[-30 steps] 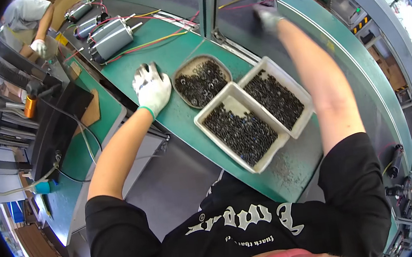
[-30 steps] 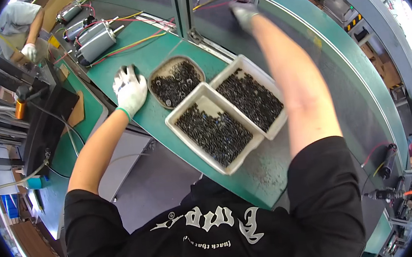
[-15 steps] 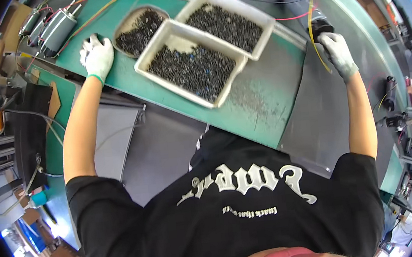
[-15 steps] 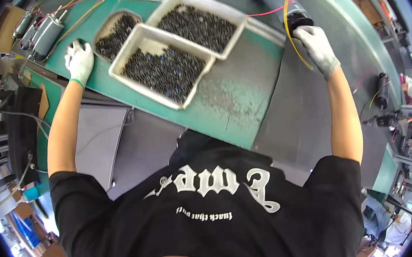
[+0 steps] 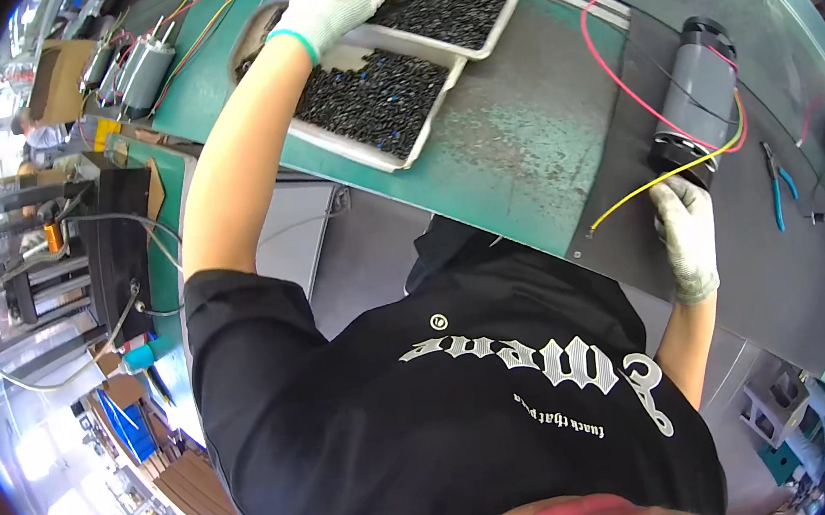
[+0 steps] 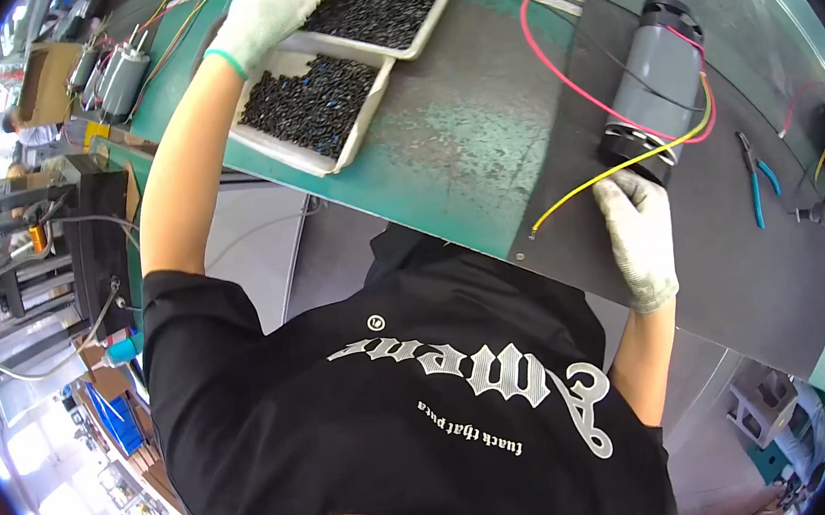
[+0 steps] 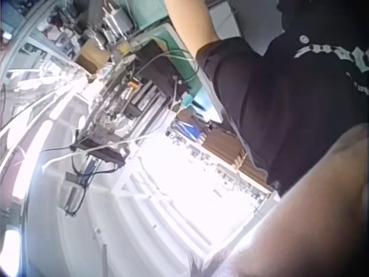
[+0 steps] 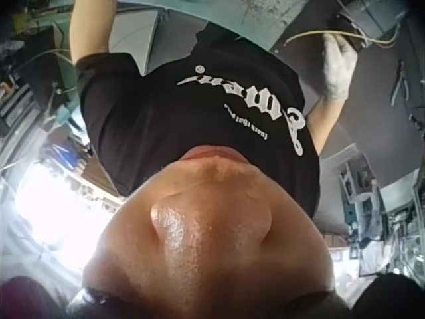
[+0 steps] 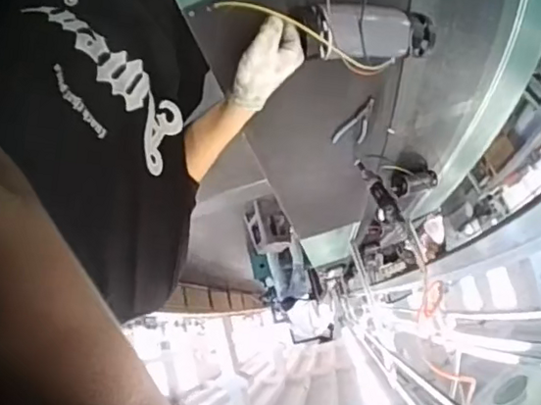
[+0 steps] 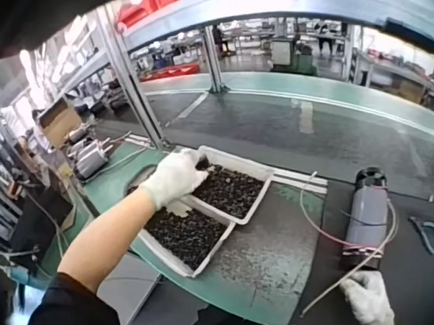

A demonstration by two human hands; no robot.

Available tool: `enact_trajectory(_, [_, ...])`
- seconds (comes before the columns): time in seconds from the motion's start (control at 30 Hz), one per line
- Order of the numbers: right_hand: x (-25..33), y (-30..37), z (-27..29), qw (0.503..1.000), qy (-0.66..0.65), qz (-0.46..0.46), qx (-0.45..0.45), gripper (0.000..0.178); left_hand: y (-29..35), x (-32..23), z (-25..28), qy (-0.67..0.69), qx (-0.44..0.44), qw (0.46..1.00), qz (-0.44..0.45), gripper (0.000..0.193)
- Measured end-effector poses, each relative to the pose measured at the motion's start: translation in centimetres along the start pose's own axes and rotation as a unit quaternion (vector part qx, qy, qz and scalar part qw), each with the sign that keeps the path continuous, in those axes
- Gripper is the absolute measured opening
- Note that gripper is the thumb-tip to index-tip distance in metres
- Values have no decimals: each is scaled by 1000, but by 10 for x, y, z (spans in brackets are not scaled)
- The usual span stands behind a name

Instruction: Attach cooling fans to electric motors and secure them with screws using a power screwdriver and pliers.

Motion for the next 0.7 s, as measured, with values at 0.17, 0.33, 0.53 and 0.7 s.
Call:
enact_trajectory(0.17, [11, 26, 20, 992, -24, 1, 125, 18, -34, 25, -64, -43, 32, 996, -69, 42])
enact_trajectory(0.33, [-19, 35, 160, 910, -51, 183, -369, 29, -22, 37, -56, -65, 0, 996, -64, 37])
enact_trajectory(0.53, [-89, 1, 346, 859, -56, 221, -458, 45, -33, 27, -67, -66, -16, 989, -134, 35])
enact_trajectory(0.7, [-63, -32, 366, 932, 86, 195, -293, 46, -4, 25, -44, -1, -36, 996, -87, 38])
Point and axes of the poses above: each hand's wrist, its own y-axis away from the middle knuckle, its own z-axis out of the back of the hand, x = y × z, the point moved 5 cm from there along -y, towards the middle knuckle, and after that the axes turned 5 degrees about y, right-handed, at the moved point
